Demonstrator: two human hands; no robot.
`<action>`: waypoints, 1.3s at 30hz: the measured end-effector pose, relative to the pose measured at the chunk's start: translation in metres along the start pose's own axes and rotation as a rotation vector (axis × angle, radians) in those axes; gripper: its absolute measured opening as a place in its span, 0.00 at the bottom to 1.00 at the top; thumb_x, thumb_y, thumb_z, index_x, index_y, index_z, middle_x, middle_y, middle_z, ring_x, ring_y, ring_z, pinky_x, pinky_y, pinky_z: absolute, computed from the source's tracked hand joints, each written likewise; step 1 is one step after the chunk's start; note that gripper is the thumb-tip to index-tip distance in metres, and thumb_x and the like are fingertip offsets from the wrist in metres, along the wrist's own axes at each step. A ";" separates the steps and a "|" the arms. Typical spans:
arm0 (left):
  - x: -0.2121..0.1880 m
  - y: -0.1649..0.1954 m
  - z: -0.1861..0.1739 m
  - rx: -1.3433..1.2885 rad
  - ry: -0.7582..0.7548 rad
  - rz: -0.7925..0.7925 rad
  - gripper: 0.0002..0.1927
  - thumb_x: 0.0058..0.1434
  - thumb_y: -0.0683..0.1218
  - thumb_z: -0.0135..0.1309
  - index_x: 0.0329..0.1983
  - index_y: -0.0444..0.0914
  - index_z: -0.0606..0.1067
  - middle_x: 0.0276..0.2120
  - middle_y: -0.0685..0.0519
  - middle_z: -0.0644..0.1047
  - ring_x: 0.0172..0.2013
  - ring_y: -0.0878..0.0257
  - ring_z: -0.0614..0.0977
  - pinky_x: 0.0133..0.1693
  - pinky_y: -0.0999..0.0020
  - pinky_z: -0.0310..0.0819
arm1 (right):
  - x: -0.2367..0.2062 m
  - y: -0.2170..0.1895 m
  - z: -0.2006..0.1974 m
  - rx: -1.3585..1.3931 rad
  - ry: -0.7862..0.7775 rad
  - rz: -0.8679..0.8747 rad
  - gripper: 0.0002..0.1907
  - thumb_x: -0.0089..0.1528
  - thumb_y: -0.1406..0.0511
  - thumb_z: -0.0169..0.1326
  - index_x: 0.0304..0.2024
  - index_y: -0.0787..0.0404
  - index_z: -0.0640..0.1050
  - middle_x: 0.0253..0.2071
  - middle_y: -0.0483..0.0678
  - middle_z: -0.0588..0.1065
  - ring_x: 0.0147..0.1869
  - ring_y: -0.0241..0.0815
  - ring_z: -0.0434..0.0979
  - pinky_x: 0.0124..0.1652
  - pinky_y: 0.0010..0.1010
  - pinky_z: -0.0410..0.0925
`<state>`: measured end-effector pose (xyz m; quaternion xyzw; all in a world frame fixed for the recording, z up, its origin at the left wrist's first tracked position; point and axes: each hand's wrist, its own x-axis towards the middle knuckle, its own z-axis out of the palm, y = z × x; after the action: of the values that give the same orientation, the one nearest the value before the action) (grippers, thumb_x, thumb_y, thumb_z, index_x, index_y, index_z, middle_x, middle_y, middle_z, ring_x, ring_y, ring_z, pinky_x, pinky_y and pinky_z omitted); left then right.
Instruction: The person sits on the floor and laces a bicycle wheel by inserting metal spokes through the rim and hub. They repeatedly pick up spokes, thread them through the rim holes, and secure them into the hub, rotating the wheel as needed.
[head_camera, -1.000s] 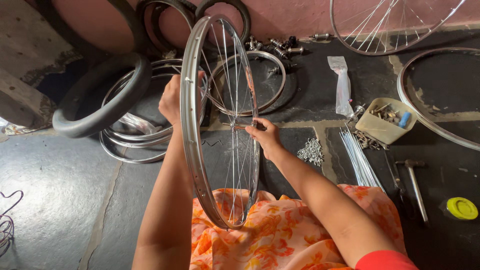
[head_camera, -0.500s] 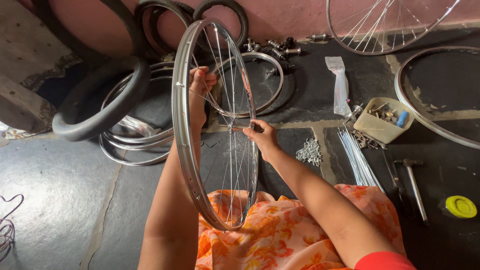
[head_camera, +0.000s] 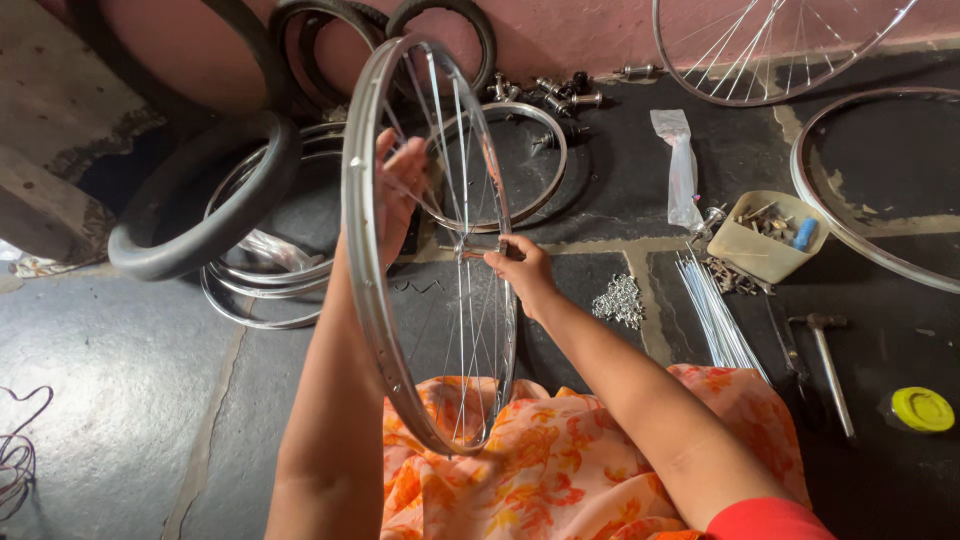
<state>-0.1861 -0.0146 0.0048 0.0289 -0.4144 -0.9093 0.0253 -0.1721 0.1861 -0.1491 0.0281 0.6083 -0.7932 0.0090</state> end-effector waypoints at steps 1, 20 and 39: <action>-0.006 -0.002 -0.008 0.157 0.004 0.112 0.12 0.65 0.45 0.50 0.51 0.40 0.73 0.34 0.54 0.82 0.36 0.67 0.84 0.42 0.73 0.79 | 0.000 0.000 -0.002 -0.029 0.013 0.031 0.28 0.56 0.65 0.67 0.58 0.63 0.76 0.41 0.45 0.77 0.40 0.35 0.76 0.40 0.27 0.73; -0.176 0.003 -0.020 1.031 -0.346 0.612 0.34 0.61 0.56 0.58 0.65 0.32 0.68 0.57 0.44 0.75 0.61 0.55 0.74 0.62 0.59 0.63 | 0.015 0.004 -0.007 -0.906 0.069 -0.982 0.07 0.69 0.70 0.53 0.47 0.59 0.81 0.44 0.49 0.82 0.46 0.47 0.84 0.45 0.31 0.78; -0.198 -0.040 -0.020 0.546 -0.376 0.252 0.26 0.54 0.29 0.45 0.59 0.27 0.71 0.65 0.39 0.72 0.67 0.51 0.73 0.70 0.54 0.65 | -0.010 0.010 -0.048 -0.921 0.012 -1.259 0.22 0.65 0.77 0.51 0.62 0.65 0.74 0.61 0.56 0.74 0.67 0.54 0.72 0.66 0.42 0.67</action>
<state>0.0122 0.0103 -0.0319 -0.1848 -0.6397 -0.7443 0.0518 -0.1598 0.2297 -0.1706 -0.3245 0.7778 -0.3164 -0.4355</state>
